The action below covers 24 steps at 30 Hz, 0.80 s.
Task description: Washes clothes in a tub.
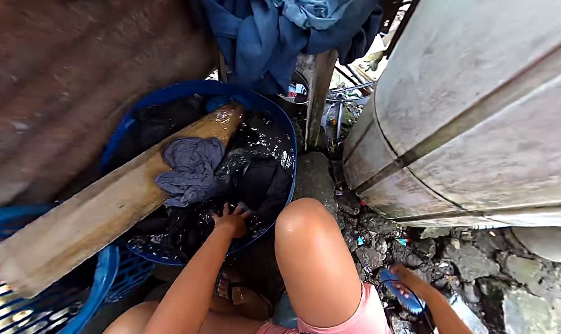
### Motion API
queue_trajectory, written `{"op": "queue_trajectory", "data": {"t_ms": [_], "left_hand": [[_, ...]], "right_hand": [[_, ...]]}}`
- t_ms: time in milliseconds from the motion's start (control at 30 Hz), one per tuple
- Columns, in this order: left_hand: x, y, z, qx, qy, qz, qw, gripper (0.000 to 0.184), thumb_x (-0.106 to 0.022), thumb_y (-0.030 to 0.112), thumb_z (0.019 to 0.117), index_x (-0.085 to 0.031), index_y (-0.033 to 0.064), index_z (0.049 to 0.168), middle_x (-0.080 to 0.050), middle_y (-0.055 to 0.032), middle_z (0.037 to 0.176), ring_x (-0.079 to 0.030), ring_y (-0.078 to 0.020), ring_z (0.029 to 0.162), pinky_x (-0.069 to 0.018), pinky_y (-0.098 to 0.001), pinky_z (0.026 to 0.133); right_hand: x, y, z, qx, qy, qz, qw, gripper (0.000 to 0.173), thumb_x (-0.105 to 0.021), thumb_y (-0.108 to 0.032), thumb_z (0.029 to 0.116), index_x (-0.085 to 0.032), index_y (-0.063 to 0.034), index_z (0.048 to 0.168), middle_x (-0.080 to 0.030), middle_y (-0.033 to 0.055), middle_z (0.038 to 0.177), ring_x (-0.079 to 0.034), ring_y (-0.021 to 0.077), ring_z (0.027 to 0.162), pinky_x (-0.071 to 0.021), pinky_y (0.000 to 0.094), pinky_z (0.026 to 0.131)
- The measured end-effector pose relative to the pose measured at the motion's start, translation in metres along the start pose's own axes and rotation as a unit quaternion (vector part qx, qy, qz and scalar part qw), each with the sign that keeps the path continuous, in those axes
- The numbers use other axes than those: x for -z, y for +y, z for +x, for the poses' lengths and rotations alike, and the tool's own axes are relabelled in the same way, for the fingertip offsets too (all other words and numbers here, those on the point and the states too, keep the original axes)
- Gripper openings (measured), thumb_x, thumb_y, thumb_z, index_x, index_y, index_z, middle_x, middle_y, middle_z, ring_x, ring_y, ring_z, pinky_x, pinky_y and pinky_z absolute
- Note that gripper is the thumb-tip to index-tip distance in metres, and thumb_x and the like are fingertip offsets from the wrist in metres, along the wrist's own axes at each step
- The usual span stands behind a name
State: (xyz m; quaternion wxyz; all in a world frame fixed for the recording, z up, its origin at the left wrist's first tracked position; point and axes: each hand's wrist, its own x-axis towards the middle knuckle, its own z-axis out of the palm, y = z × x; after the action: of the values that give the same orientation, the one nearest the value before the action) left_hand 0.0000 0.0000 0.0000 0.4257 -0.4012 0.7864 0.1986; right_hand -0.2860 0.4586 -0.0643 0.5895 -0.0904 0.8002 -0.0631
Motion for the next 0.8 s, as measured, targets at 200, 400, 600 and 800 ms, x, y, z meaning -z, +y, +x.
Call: {"op": "queue_trajectory", "data": {"t_ms": [200, 400, 600, 800], "left_hand": [[-0.004, -0.003, 0.042, 0.066, 0.026, -0.023, 0.997, 0.065, -0.067, 0.033, 0.0978, -0.049, -0.0058, 0.146, -0.040, -0.0314, 0.155, -0.032, -0.0505, 0.147, -0.0252, -0.0727, 0.114], [-0.001, 0.004, 0.010, 0.047, 0.140, -0.084, 0.985, 0.049, -0.053, 0.011, 0.1047, -0.043, -0.0123, 0.147, -0.035, -0.0337, 0.157, -0.032, -0.0487, 0.148, -0.0268, -0.0678, 0.116], [0.044, -0.049, -0.062, -0.139, 0.060, -0.031, 0.988, 0.038, -0.058, -0.004, 0.0935, -0.063, -0.0025, 0.131, -0.055, -0.0261, 0.142, -0.049, -0.0468, 0.134, -0.0386, -0.0667, 0.107], [0.050, -0.075, -0.107, -0.111, 0.033, -0.079, 0.990, 0.043, -0.066, -0.003, 0.0905, -0.057, -0.0042, 0.133, -0.057, -0.0293, 0.136, -0.052, -0.0491, 0.129, -0.0387, -0.0696, 0.104]], "right_hand": [[0.054, -0.146, -0.029, 0.171, 0.035, -0.066, 0.982, 0.055, -0.053, 0.002, 0.1023, -0.032, -0.0023, 0.153, -0.061, 0.0217, 0.117, -0.064, 0.0246, 0.084, -0.0551, 0.0415, 0.075], [0.034, -0.250, 0.016, 0.279, 0.093, -0.126, 0.948, 0.046, -0.053, 0.002, 0.1002, -0.048, 0.0043, 0.146, -0.057, 0.0311, 0.140, -0.056, 0.0431, 0.130, -0.0428, 0.0562, 0.111], [0.047, -0.329, 0.022, 0.321, 0.092, -0.132, 0.933, 0.044, -0.053, -0.010, 0.1043, -0.050, 0.0032, 0.147, -0.059, 0.0296, 0.138, -0.059, 0.0405, 0.128, -0.0447, 0.0545, 0.110], [0.032, -0.440, -0.099, 0.492, 0.064, -0.359, 0.791, 0.058, -0.074, -0.021, 0.0964, -0.053, -0.0076, 0.149, -0.047, 0.0249, 0.154, -0.043, 0.0455, 0.143, -0.0339, 0.0636, 0.115]]}}
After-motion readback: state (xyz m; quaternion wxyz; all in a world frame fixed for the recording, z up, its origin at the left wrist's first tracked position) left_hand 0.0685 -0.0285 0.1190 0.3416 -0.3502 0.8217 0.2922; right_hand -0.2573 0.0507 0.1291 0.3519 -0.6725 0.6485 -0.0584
